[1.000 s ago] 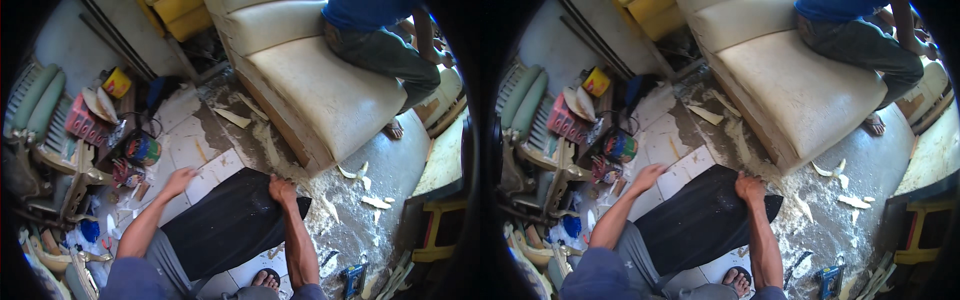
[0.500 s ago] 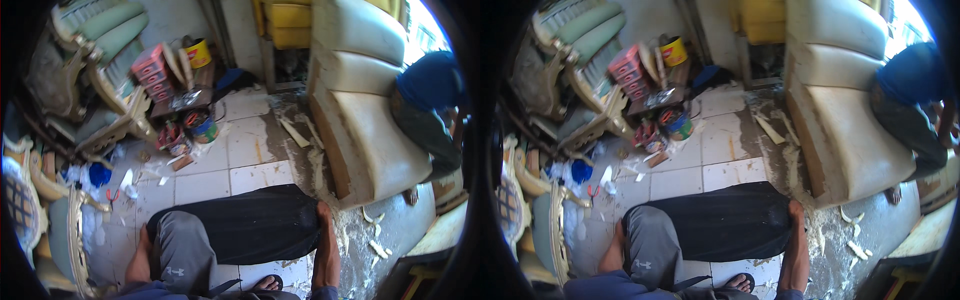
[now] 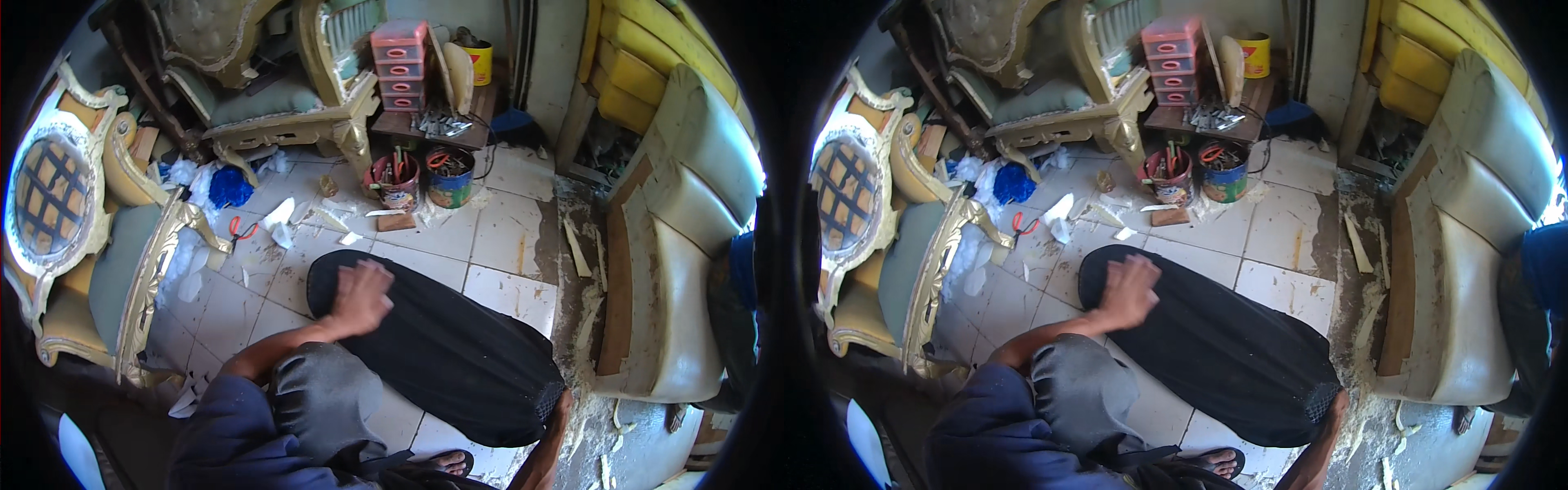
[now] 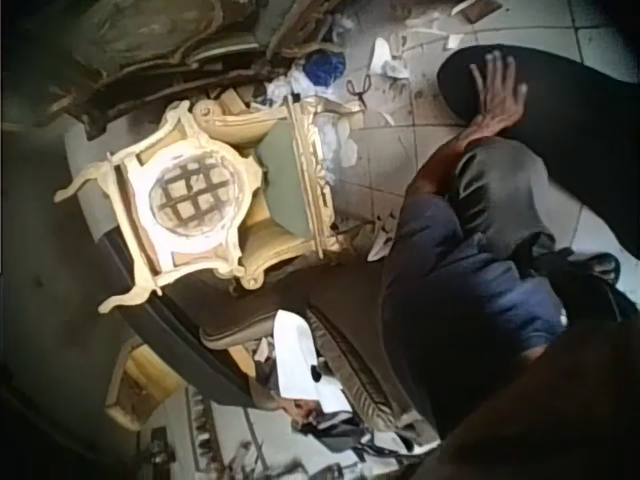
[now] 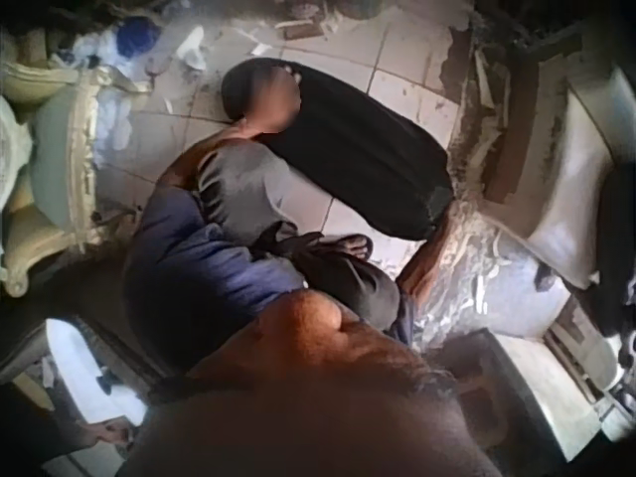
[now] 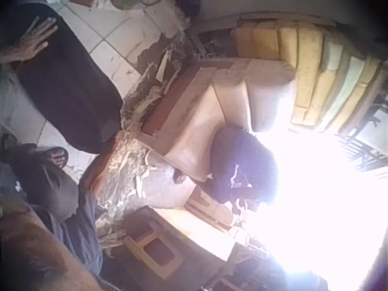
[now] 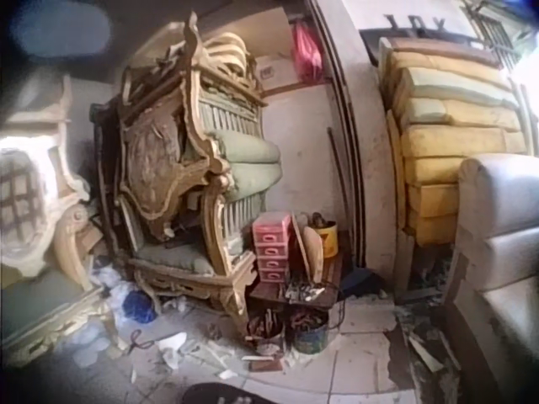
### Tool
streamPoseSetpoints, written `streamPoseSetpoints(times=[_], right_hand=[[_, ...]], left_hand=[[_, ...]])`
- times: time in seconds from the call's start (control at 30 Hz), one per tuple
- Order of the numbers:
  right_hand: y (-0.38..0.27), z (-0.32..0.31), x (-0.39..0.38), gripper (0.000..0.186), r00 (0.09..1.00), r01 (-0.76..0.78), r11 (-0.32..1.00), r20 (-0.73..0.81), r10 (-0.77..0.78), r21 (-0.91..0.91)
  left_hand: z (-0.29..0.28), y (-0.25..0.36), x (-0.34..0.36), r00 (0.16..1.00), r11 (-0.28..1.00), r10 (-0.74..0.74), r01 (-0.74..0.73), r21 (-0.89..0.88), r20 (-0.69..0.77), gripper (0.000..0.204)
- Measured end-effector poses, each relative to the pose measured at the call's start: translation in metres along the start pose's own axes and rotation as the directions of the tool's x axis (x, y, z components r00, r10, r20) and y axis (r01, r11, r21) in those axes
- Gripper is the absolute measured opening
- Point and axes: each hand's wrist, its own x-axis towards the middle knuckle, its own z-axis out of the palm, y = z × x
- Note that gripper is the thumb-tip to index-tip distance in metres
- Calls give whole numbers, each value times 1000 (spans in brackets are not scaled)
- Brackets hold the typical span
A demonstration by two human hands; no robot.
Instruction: The person attaches a new leather cover to a motorcycle seat foam using a staple gun, pulling the fabric tight and securing it around the edges.
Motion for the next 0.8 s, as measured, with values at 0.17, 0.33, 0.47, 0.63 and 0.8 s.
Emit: streamPoseSetpoints(times=[0.17, 0.33, 0.47, 0.63, 0.8], right_hand=[[5, 17, -36, 38, 1000, -24, 997, -5, 25, 78], [38, 9, -75, 37, 992, -89, 980, -67, 103, 178], [10, 47, -78, 36, 982, -156, 968, -76, 173, 198], [-3, 69, -63, 35, 965, -247, 907, -4, 263, 340], [13, 75, -64, 33, 996, -59, 996, 73, 54, 61]], left_hand=[[36, -1, -33, 711, 705, 697, -659, -261, 90, 55], [1, -41, 16, 972, 972, 233, -233, -6, -9, 50], [28, -25, 27, 952, 976, 194, -212, 52, 237, 54], [-42, 187, 58, 343, 380, 924, -798, -467, 167, 39], [17, 320, 19, -47, -12, 997, -892, -451, 66, 38]])
